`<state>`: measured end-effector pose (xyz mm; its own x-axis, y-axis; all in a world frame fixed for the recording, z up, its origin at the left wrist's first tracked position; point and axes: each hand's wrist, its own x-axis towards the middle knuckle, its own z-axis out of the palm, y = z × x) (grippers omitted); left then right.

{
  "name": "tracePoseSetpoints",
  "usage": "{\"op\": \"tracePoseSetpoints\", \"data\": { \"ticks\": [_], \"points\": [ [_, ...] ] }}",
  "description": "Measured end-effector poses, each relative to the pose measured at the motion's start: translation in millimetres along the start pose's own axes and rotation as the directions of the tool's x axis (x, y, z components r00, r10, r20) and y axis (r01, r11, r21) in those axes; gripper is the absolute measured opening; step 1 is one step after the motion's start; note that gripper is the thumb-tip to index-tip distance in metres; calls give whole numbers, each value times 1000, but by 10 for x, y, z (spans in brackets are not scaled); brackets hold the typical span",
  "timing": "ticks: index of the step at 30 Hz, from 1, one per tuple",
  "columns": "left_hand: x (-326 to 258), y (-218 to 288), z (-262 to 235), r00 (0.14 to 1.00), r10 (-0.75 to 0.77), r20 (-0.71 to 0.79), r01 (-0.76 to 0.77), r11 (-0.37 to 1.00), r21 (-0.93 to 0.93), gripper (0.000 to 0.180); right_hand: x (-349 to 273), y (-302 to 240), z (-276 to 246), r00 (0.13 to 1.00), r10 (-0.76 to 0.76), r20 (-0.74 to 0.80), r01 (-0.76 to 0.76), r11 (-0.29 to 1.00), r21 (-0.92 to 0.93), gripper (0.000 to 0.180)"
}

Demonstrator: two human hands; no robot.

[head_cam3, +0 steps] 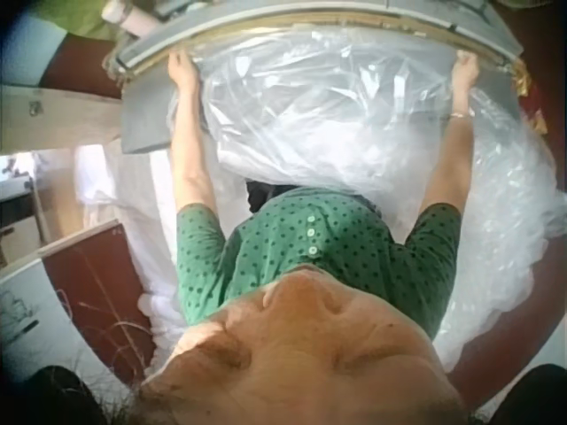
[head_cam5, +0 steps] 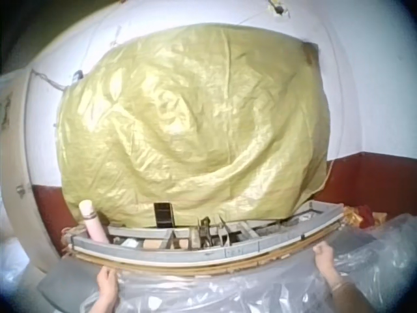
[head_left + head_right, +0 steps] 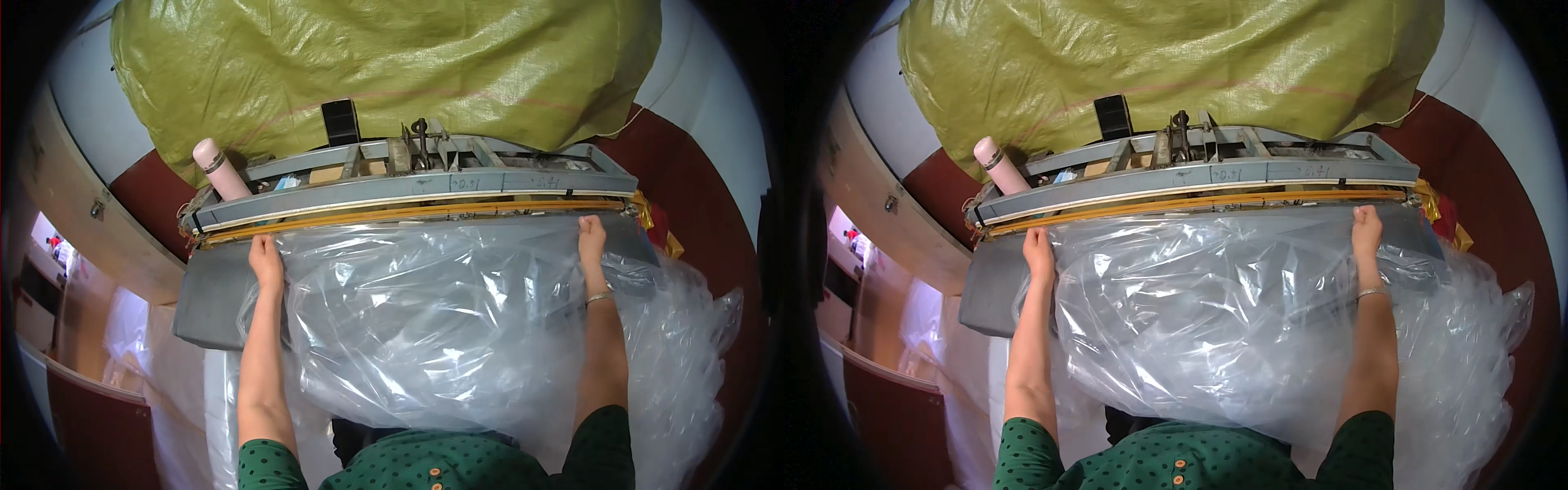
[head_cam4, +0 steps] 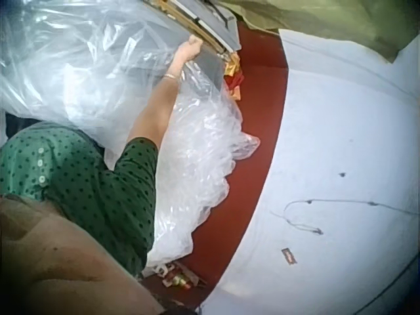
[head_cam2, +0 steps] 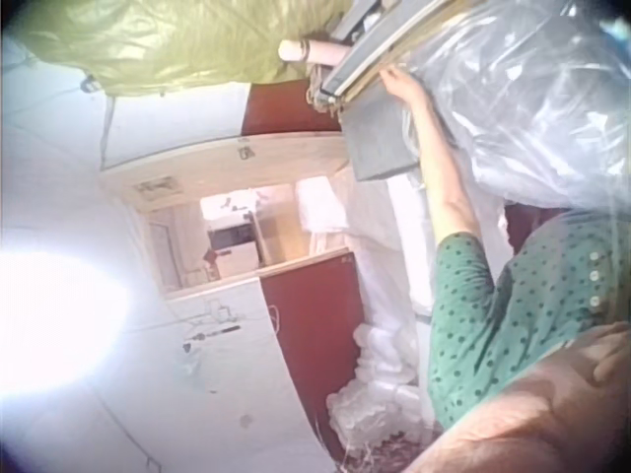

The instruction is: The person wraps a large, rectangular upholstered furniture piece with a clear plastic sheet. They repeatedly lift, fold, and smooth the plastic over the surface of the item, ensuring it is fully covered. The task involves handling the plastic and the furniture piece by hand to achieve a protective covering.

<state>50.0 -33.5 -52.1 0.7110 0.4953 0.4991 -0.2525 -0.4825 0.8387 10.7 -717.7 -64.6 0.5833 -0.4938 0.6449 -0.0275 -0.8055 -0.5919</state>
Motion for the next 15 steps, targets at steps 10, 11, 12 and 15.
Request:
{"op": "tracePoseSetpoints", "data": {
  "ticks": [10,11,12,15],
  "points": [
    [265,-169,180,997,-40,-68,32,993,-114,15,192,-130,482,985,172,18,-167,917,362,16],
    [270,-170,205,997,-42,-61,34,991,-133,16,203,-89,498,985,173,-4,-158,910,382,16],
    [277,-184,219,996,-56,-72,47,990,-129,16,219,-60,505,985,169,-30,-144,908,393,15],
    [261,-172,245,989,-81,-126,69,993,-92,15,212,-60,491,976,213,-35,-177,883,435,13]
  ]
}}
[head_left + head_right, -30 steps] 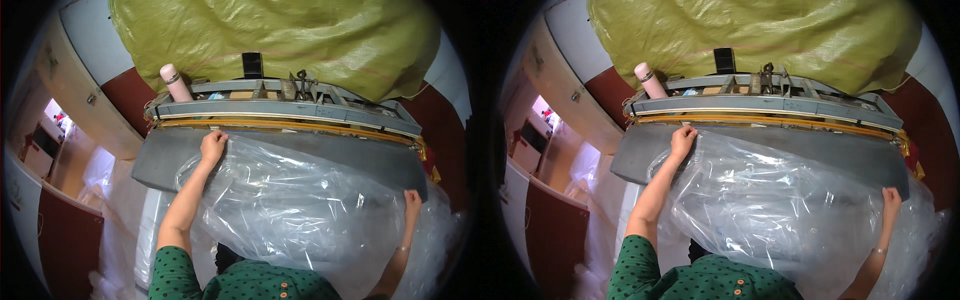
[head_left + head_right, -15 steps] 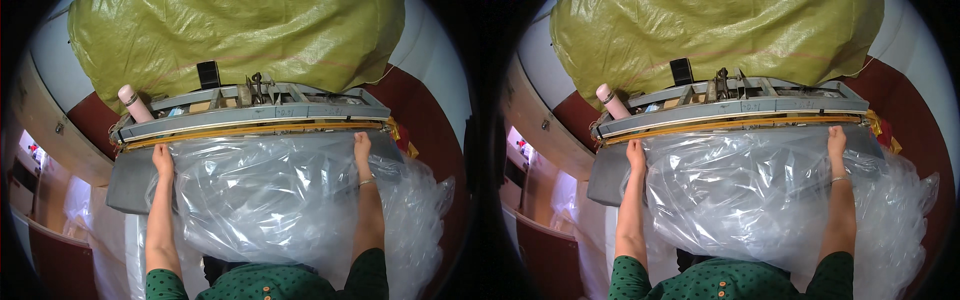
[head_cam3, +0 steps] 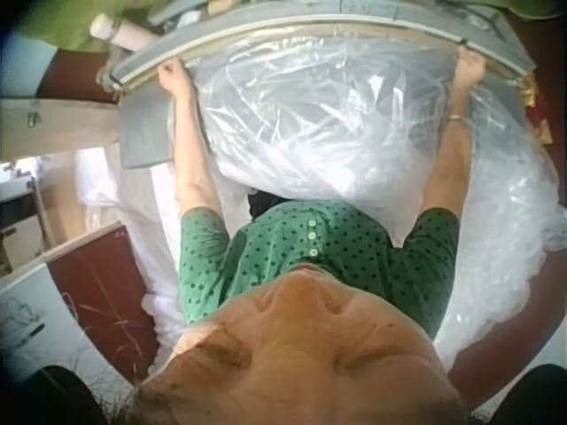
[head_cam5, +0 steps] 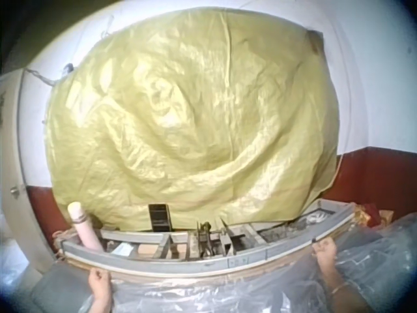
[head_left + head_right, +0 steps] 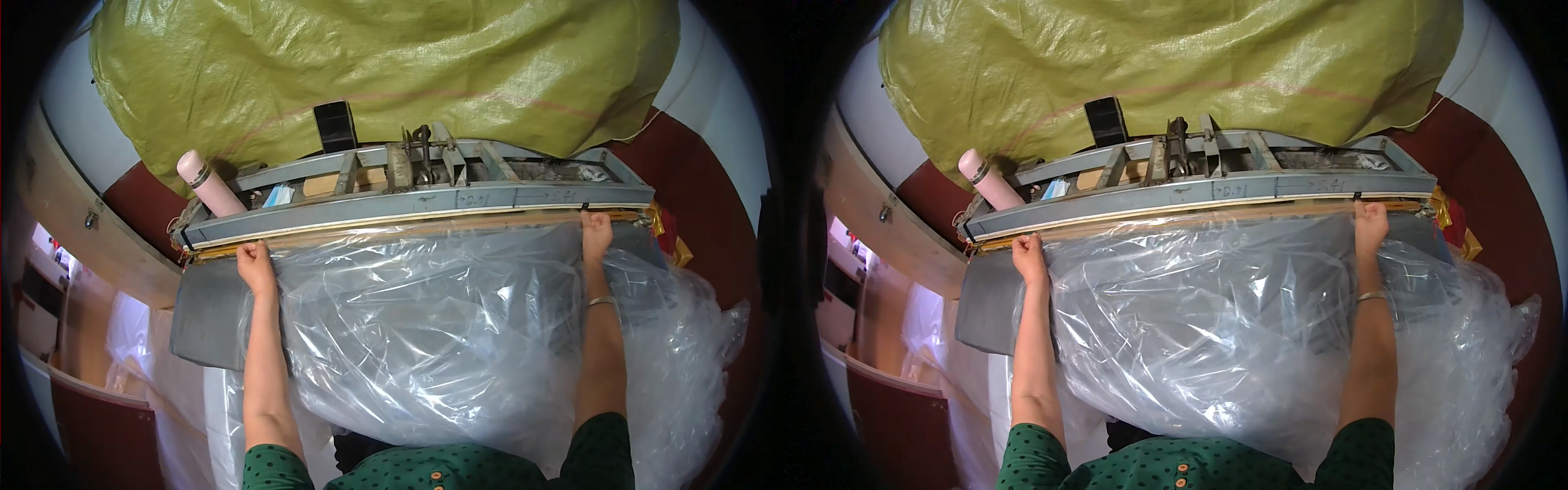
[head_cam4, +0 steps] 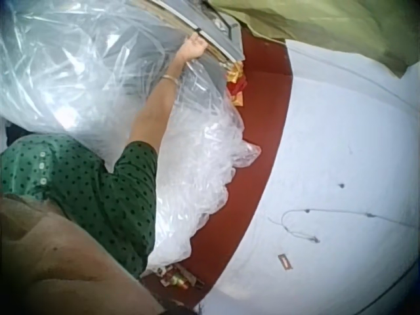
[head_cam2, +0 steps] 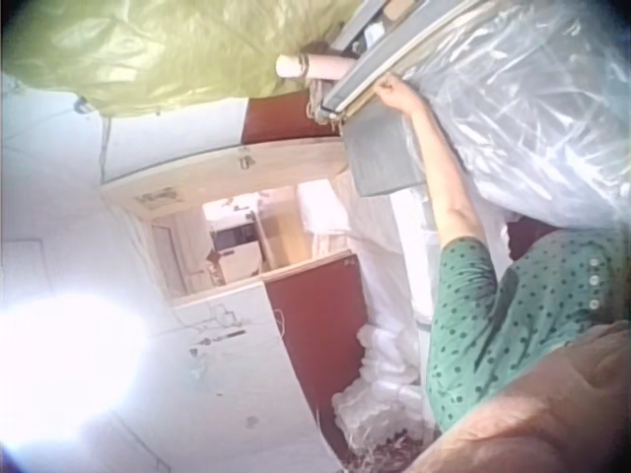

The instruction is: The person wraps a large, rectangular upholstered furniture piece with a clear plastic sheet. They repeatedly lift, fold, and smooth the plastic over the surface of the item, ensuring it is fully covered. The task involves handling the plastic and the furniture piece by hand to achieve a protective covering.

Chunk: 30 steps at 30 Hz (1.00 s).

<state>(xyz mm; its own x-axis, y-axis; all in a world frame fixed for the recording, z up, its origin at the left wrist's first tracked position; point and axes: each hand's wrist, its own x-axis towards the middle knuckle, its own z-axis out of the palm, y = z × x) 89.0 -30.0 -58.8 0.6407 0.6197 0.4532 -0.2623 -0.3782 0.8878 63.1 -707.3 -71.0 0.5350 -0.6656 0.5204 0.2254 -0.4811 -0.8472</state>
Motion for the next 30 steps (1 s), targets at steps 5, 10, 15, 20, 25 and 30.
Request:
{"op": "tracePoseSetpoints", "data": {
  "ticks": [5,10,15,20,25,30],
  "points": [
    [26,-59,-80,978,112,-176,-84,984,156,11,-96,-296,-73,982,172,82,-189,933,307,9],
    [10,45,-164,973,-84,-213,56,989,-134,7,-104,-322,-89,973,185,137,-219,928,300,7],
    [-174,383,-412,967,223,124,-252,910,330,18,-230,-397,-253,962,-152,227,145,988,44,11],
    [-222,266,-1011,915,102,391,-342,710,616,20,-684,-1185,-630,849,-398,348,477,859,-183,21],
    [-760,574,-851,864,-128,487,126,991,38,11,-1144,-618,-2067,935,-272,227,352,794,-496,28],
    [-1317,1496,-721,610,-241,755,521,840,-153,10,-1952,-526,-2642,973,18,229,93,881,-464,25]
  ]
}}
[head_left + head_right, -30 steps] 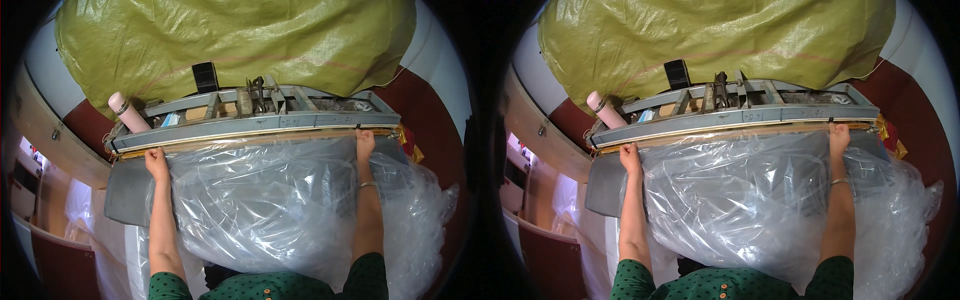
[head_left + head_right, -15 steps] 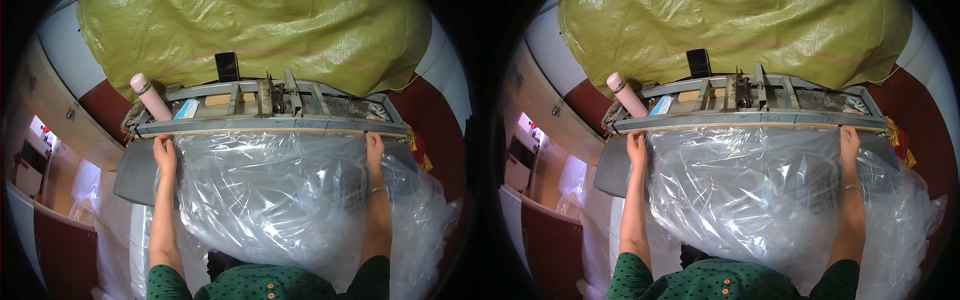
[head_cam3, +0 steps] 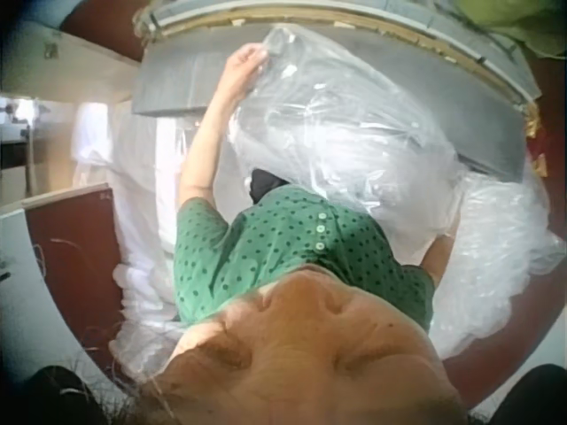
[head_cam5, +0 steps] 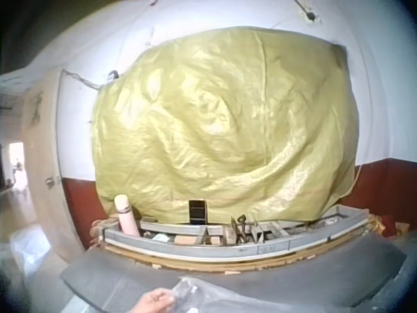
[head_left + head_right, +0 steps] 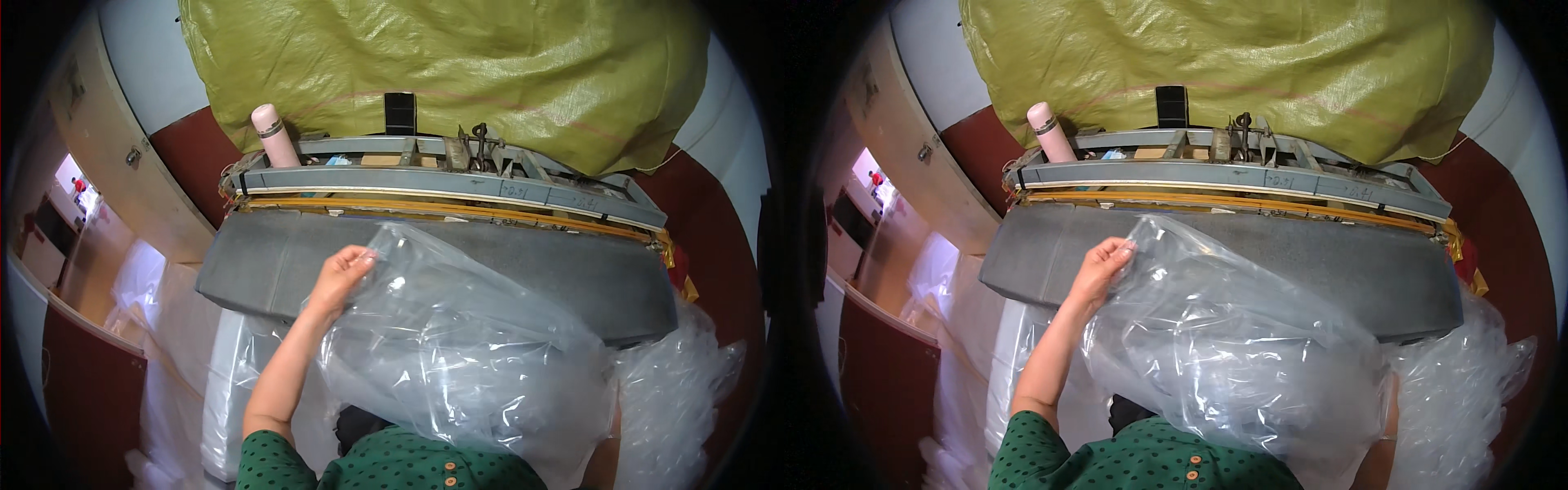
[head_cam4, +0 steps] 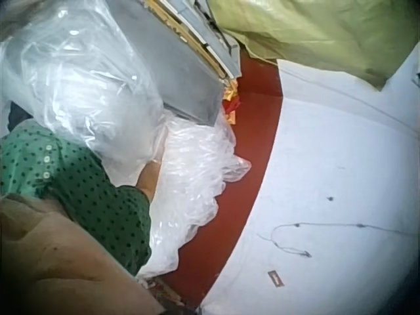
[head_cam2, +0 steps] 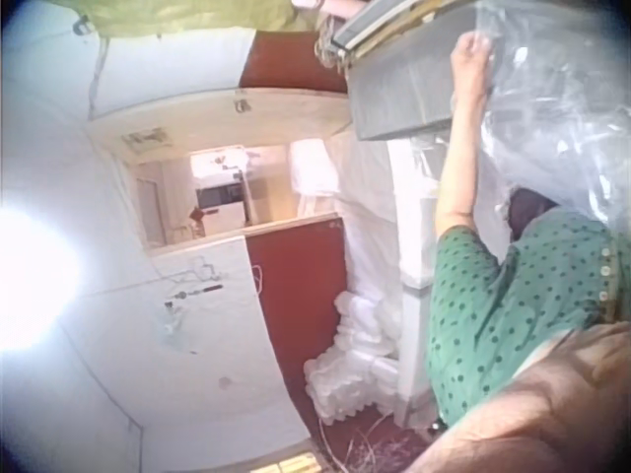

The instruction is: The person wraps a large, rectangular upholstered furniture piece with a clear plastic sheet. They repeatedly lift, fold, and smooth the plastic over the surface of the item, ensuring it is fully covered. The task involves handling the plastic and the furniture piece by hand to achieve a protective covering.

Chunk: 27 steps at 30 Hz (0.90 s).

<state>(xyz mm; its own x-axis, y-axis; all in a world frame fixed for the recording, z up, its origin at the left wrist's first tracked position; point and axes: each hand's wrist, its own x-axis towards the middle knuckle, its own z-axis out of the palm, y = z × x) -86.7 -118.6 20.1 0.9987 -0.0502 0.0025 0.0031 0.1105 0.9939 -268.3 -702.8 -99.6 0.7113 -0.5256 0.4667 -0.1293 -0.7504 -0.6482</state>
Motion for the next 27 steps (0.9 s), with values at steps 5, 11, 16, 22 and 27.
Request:
{"op": "tracePoseSetpoints", "data": {
  "ticks": [5,11,16,22,27],
  "points": [
    [-49,27,345,964,150,218,-111,977,-181,15,399,48,-369,891,181,417,83,836,-542,21],
    [-321,69,493,908,349,230,-247,892,-380,13,1070,-3055,158,715,-523,465,437,852,287,12],
    [-451,87,705,869,428,248,-272,832,-484,11,713,-4354,1025,362,-924,124,600,332,727,25],
    [-626,247,300,687,726,0,-558,527,641,21,456,-4414,1476,489,-758,430,21,504,864,11],
    [-1011,59,-781,975,37,218,-202,555,807,26,1314,-3986,948,929,-354,106,5,298,955,14]
  ]
}}
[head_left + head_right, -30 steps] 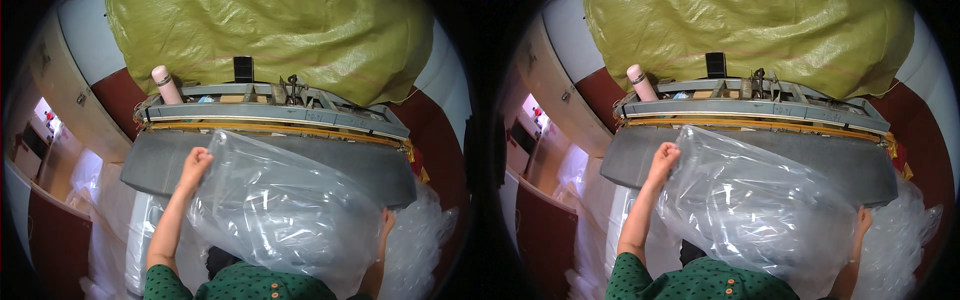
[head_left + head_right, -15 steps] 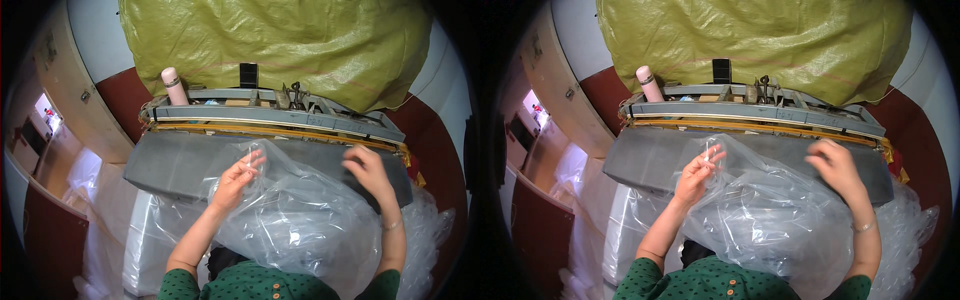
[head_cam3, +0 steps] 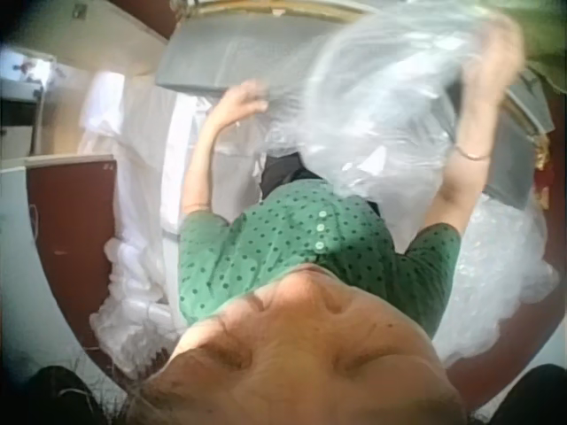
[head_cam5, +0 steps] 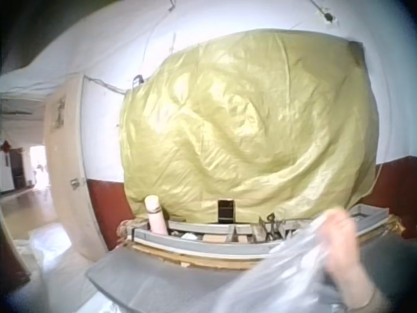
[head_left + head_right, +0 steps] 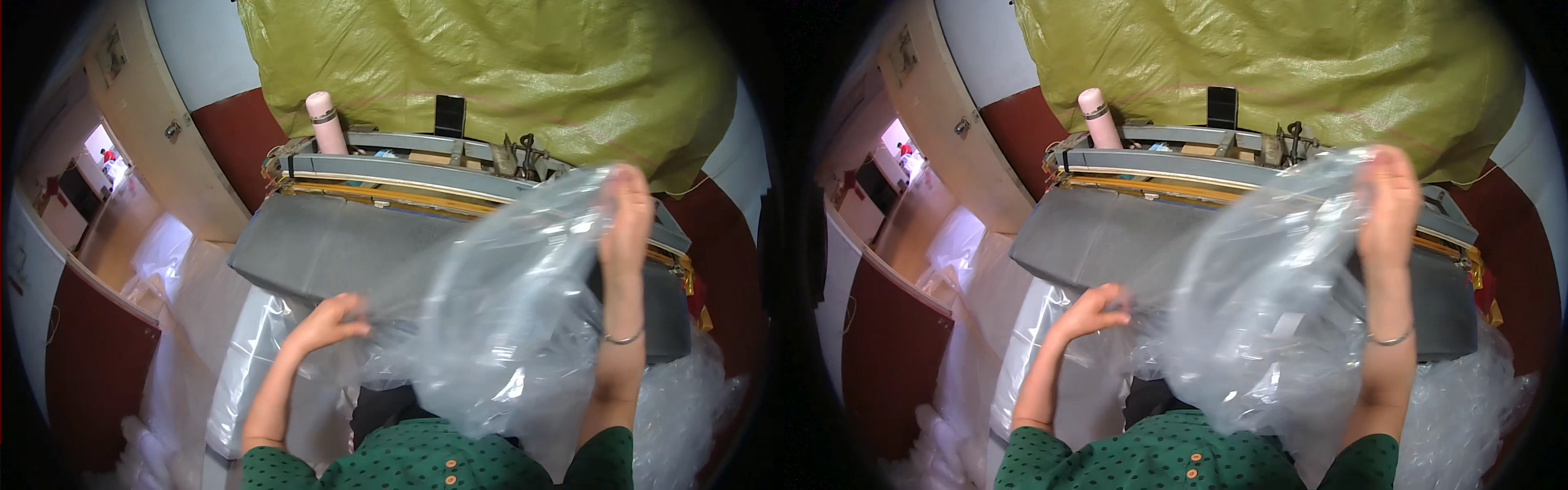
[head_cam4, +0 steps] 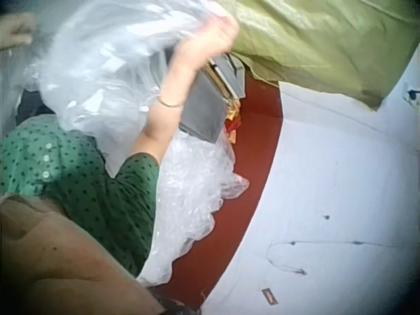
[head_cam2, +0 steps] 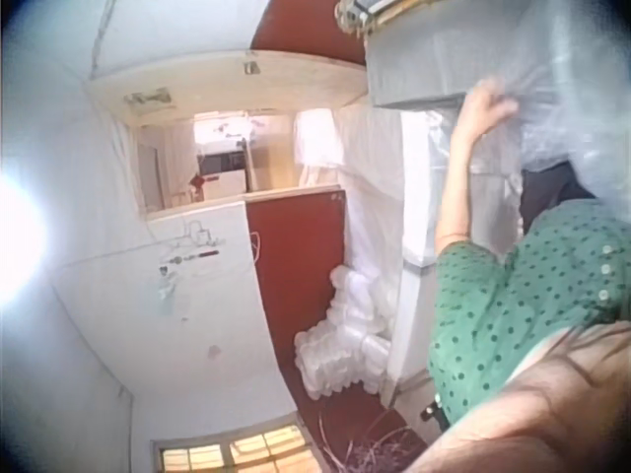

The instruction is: The person wraps a large, rectangular upholstered furniture piece with a clear plastic sheet. They repeatedly lift, fold, and smooth the plastic over the surface of the item, ensuring it is fully covered. The task involves handling the plastic and the furniture piece by hand to achieve a protective covering.

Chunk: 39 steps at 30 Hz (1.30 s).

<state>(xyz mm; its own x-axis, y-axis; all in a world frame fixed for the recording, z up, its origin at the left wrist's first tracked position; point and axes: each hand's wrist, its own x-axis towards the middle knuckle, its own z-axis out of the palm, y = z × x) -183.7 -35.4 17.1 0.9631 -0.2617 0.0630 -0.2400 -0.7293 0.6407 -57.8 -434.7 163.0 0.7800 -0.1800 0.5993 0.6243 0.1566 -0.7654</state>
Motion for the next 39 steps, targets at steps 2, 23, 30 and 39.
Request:
{"op": "tracePoseSetpoints", "data": {
  "ticks": [2,23,30,39],
  "points": [
    [-290,-267,-96,949,-163,270,42,914,404,21,188,-15,-567,980,-93,-177,34,950,-310,16],
    [683,-1707,-527,759,-283,-586,498,832,244,67,-809,896,-4538,889,-102,-446,-452,-352,-820,35],
    [199,-2220,-1156,525,-625,-578,820,554,146,66,-772,902,-4656,846,-97,-524,-508,-444,-738,37],
    [526,-1583,-808,860,34,-509,182,912,368,35,-797,768,-4726,857,-66,-512,-494,-394,-775,39]
  ]
}}
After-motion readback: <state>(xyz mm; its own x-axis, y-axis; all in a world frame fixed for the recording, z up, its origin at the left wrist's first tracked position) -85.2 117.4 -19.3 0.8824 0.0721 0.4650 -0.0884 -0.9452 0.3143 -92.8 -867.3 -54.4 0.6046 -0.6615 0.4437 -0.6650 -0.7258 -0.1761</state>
